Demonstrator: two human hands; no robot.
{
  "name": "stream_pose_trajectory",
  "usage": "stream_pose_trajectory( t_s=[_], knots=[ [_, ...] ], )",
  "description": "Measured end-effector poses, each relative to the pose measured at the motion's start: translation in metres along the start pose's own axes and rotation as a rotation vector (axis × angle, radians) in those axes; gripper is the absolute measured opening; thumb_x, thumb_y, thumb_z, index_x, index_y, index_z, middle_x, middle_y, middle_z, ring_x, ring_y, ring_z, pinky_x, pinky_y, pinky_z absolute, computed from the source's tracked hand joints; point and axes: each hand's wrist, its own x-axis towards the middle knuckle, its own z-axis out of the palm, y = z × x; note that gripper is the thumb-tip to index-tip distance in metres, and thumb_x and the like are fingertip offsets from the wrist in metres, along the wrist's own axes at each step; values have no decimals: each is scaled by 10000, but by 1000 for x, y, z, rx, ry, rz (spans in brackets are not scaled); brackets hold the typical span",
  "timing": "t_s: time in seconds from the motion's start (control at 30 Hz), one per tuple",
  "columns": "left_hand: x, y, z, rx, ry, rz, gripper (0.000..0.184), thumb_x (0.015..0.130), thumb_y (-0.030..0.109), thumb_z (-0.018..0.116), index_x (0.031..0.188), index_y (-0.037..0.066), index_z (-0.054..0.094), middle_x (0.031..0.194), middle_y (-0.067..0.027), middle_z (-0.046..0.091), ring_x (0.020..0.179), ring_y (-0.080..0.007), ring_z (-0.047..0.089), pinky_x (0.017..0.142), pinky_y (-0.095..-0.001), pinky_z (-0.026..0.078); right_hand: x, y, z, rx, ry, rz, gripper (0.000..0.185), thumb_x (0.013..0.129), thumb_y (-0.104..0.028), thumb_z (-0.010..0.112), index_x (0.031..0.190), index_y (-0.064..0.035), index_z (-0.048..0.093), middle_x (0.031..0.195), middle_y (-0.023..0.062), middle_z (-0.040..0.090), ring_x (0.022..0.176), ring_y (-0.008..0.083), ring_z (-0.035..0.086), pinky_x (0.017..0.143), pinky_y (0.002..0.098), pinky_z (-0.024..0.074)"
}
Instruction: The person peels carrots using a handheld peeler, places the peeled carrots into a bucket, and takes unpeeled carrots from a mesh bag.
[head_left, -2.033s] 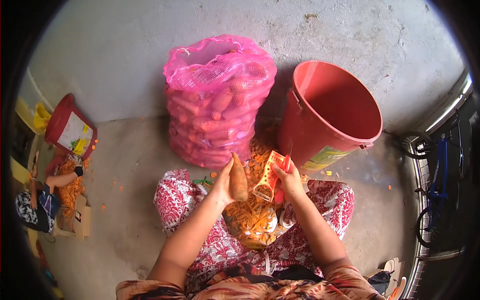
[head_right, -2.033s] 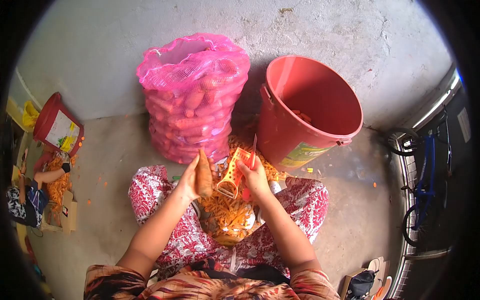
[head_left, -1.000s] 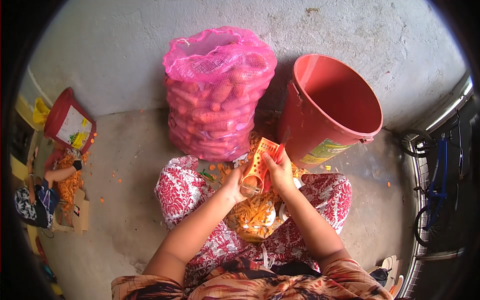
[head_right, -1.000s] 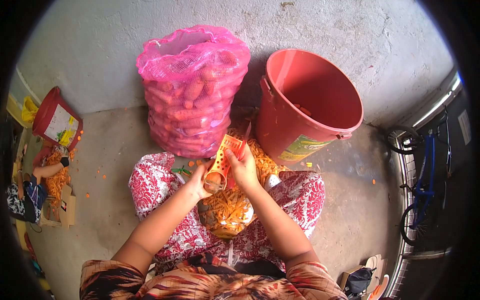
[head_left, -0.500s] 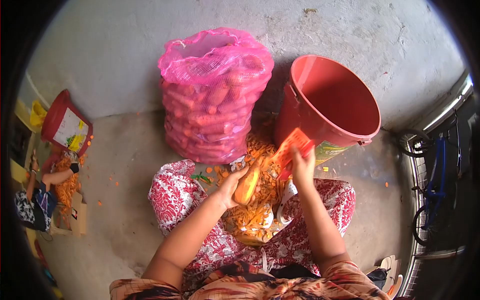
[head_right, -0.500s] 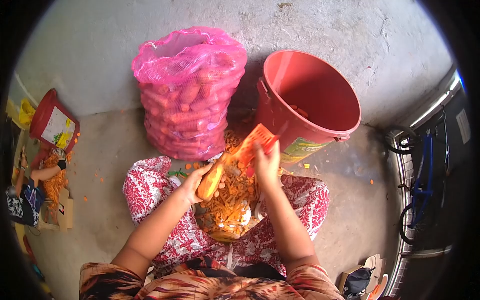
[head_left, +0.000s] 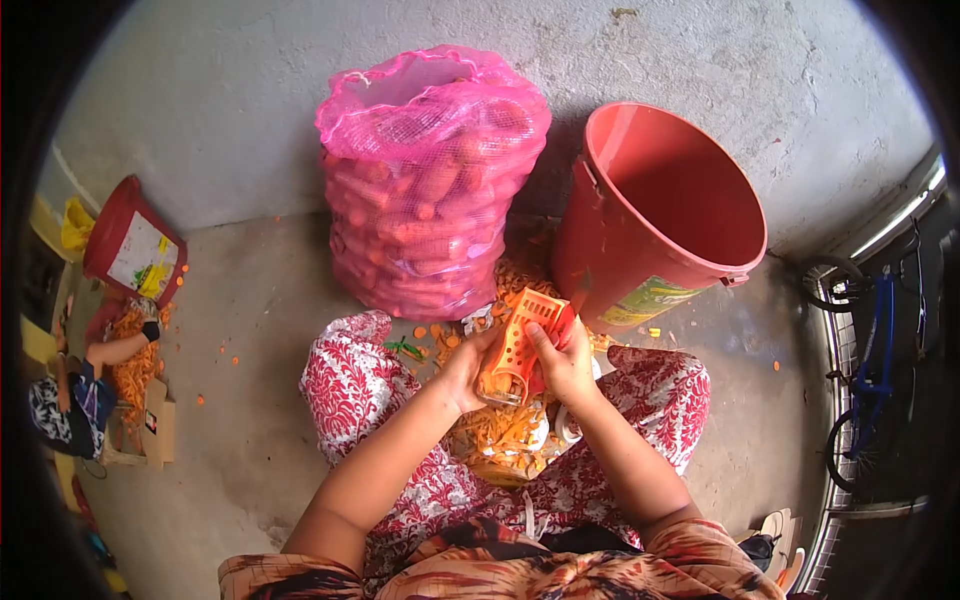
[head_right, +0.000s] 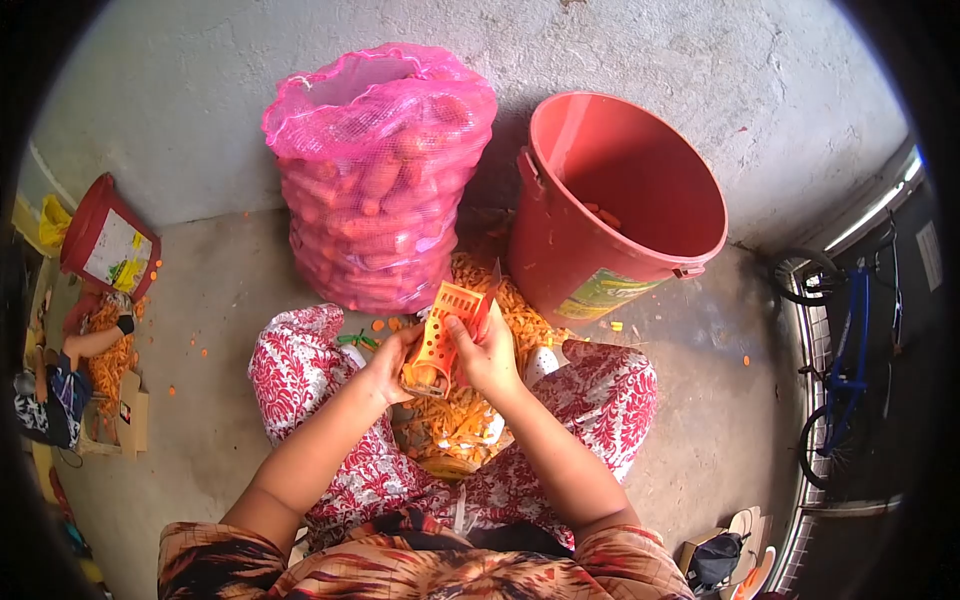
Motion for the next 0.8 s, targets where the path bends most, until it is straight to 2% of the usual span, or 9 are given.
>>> stream_pose_trajectory(
  t_s=[0.13,0.23,0.3,0.33,0.43,0.47,0.53,0.7,0.8],
  knots=[
    [7,-2,-12,29,-158,-54,342,880,315,333,997,53,519,873,-94,580,756,-228,563,675,-386,466,7,-5,-6,-164,33,-42,243,810,-23,511,1039,-6,429,861,35,553,809,110,516,727,235,415],
    [3,-4,-14,23,-333,-164,371,880,353,317,1031,50,468,838,-104,520,709,-218,484,565,-321,409,47,10,-52,-292,355,-238,122,784,-28,517,869,-29,429,725,25,498,660,108,469,593,247,411],
    [-1,-8,-13,65,-342,-140,375,874,373,326,1065,70,435,870,-101,502,742,-216,480,569,-330,420,66,-4,-78,-673,661,-338,122,793,-30,515,801,-33,393,687,41,498,606,104,477,545,251,408],
    [-1,-6,-13,75,-290,-98,374,874,372,329,1071,73,437,878,-102,505,743,-216,481,579,-334,428,60,-15,-76,-189,598,-237,100,815,-34,492,853,-29,400,694,48,512,604,103,505,523,238,419],
    [-4,0,-5,100,-120,-12,366,874,352,344,1101,84,444,891,-100,524,762,-210,496,615,-334,468,47,-9,-56,48,461,-246,163,818,-51,504,958,-37,420,744,28,529,600,74,508,490,213,414],
    [-1,0,-9,94,-194,-11,365,873,349,346,1103,84,448,893,-100,533,761,-211,509,606,-326,470,32,-11,-52,-8,325,-50,204,813,-77,531,987,-54,427,770,17,533,606,64,500,499,200,408],
    [3,0,-14,81,-336,-11,364,873,343,351,1106,84,456,896,-101,553,758,-212,536,587,-311,476,15,-11,-26,13,198,31,226,824,-117,536,1012,-53,427,800,14,539,627,67,501,530,199,415],
    [-3,-3,1,-68,39,30,368,874,318,338,1020,20,498,880,-105,592,722,-225,595,552,-355,503,-7,-1,3,-36,7,-16,242,819,-15,493,1043,-4,403,882,53,545,798,106,522,706,238,426],
    [4,-3,-23,155,-214,-39,365,875,313,329,1020,25,498,878,-120,592,715,-227,595,509,-347,495,4,0,0,-82,81,-54,228,811,-27,512,1017,-1,419,871,48,539,799,113,514,718,237,415]
  ],
)
